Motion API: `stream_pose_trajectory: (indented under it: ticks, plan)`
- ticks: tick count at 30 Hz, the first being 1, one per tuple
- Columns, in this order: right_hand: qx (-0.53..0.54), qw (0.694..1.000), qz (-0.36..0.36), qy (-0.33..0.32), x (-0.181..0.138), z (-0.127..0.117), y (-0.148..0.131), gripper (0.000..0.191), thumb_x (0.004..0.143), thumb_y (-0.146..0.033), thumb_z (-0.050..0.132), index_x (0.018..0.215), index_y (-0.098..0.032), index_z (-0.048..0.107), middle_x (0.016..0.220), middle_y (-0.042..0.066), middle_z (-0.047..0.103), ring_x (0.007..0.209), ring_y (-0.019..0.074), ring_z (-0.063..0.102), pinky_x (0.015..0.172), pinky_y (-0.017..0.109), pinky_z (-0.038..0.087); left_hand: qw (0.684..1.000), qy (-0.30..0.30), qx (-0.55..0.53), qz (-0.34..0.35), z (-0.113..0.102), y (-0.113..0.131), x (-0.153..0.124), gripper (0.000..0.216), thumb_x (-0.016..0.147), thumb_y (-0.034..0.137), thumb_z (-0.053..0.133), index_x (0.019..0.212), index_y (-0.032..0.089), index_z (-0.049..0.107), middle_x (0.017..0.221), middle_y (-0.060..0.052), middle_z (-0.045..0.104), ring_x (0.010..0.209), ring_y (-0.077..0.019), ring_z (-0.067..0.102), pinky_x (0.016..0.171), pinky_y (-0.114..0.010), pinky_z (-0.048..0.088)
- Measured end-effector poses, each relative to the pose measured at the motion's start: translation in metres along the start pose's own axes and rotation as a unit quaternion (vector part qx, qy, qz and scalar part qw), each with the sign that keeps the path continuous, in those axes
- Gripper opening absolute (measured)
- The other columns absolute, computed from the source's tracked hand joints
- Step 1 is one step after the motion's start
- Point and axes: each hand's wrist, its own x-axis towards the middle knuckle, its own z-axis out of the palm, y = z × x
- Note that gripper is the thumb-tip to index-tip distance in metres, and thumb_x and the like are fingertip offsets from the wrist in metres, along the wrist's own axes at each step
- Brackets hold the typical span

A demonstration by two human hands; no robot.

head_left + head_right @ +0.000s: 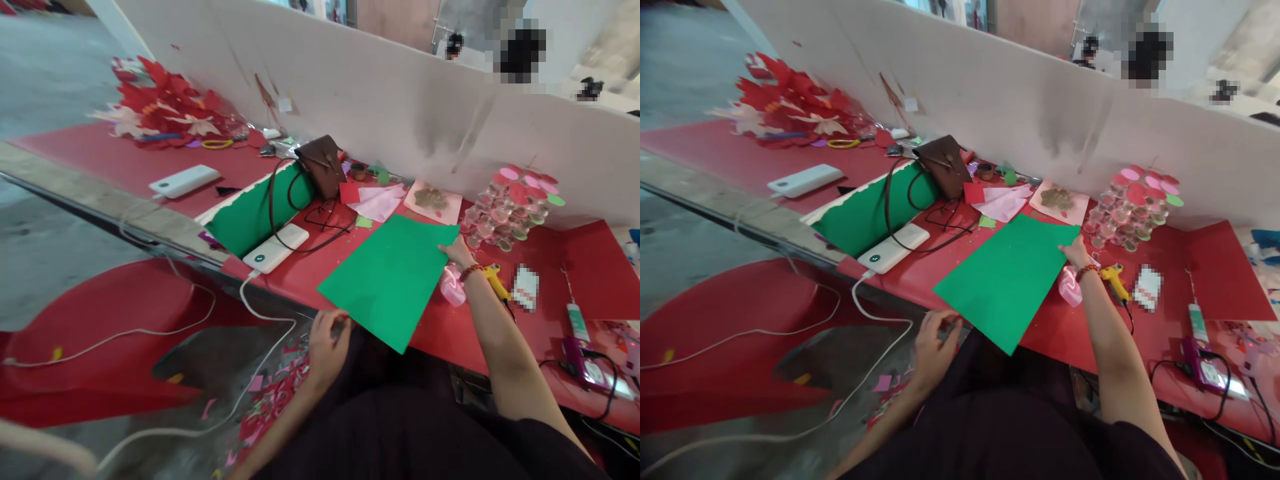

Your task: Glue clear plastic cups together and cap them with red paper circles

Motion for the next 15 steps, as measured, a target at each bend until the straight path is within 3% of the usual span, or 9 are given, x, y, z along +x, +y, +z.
stream_pose_trajectory:
  ticks: [4,8,11,13,15]
  plan:
    - [-0.053,0.997,0.046,0.019,0.019,0.009,-0.014,0.077,0.073,-0.023,0.082,0.139,-0.01,0.045,0.118,0.02,0.073,0.107,0.0264,0.07,0.094,0.038,0.058,0.973,-0.167,0.104,0.124,0.024,0.02,0.036,0.031,0.099,0.033,0.055,0.121,0.022,0.074,0.125,-0.012,0.073,0.124,-0.0301,0.061,0.113,-0.05,0.05]
    - [-0.101,0.993,0.052,0.043,0.015,0.009,-0.027,0.069,0.085,-0.022,0.071,0.146,-0.004,0.042,0.137,0.031,0.064,0.127,0.0343,0.063,0.111,0.05,0.047,0.918,-0.28,0.216,0.179,0.05,0.034,0.061,0.05,0.103,0.04,0.054,0.15,0.028,0.06,0.162,-0.009,0.053,0.156,-0.0368,0.038,0.123,-0.057,0.041]
    - [-0.188,0.979,-0.054,0.053,-0.02,-0.001,-0.024,0.053,0.094,-0.024,0.06,0.143,-0.006,0.051,0.145,0.029,0.059,0.138,0.0377,0.054,0.119,0.056,0.037,0.889,-0.308,0.284,0.186,0.066,0.048,0.073,0.054,0.105,0.046,0.05,0.157,0.032,0.052,0.171,-0.007,0.04,0.161,-0.0406,0.028,0.127,-0.061,0.032]
    - [-0.274,0.95,-0.144,0.045,-0.059,-0.007,-0.015,0.046,0.099,-0.029,0.054,0.14,-0.009,0.058,0.136,0.026,0.065,0.132,0.0387,0.057,0.116,0.058,0.04,0.875,-0.323,0.31,0.182,0.075,0.059,0.081,0.057,0.105,0.049,0.047,0.16,0.033,0.048,0.173,-0.007,0.036,0.162,-0.0423,0.024,0.129,-0.063,0.027]
    - [-0.32,0.931,-0.173,0.037,-0.101,-0.009,-0.006,0.047,0.1,-0.031,0.053,0.142,-0.012,0.06,0.137,0.024,0.064,0.128,0.0393,0.057,0.11,0.057,0.045,0.865,-0.34,0.325,0.177,0.084,0.07,0.091,0.06,0.105,0.051,0.046,0.162,0.032,0.045,0.174,-0.008,0.032,0.163,-0.0443,0.021,0.129,-0.066,0.024]
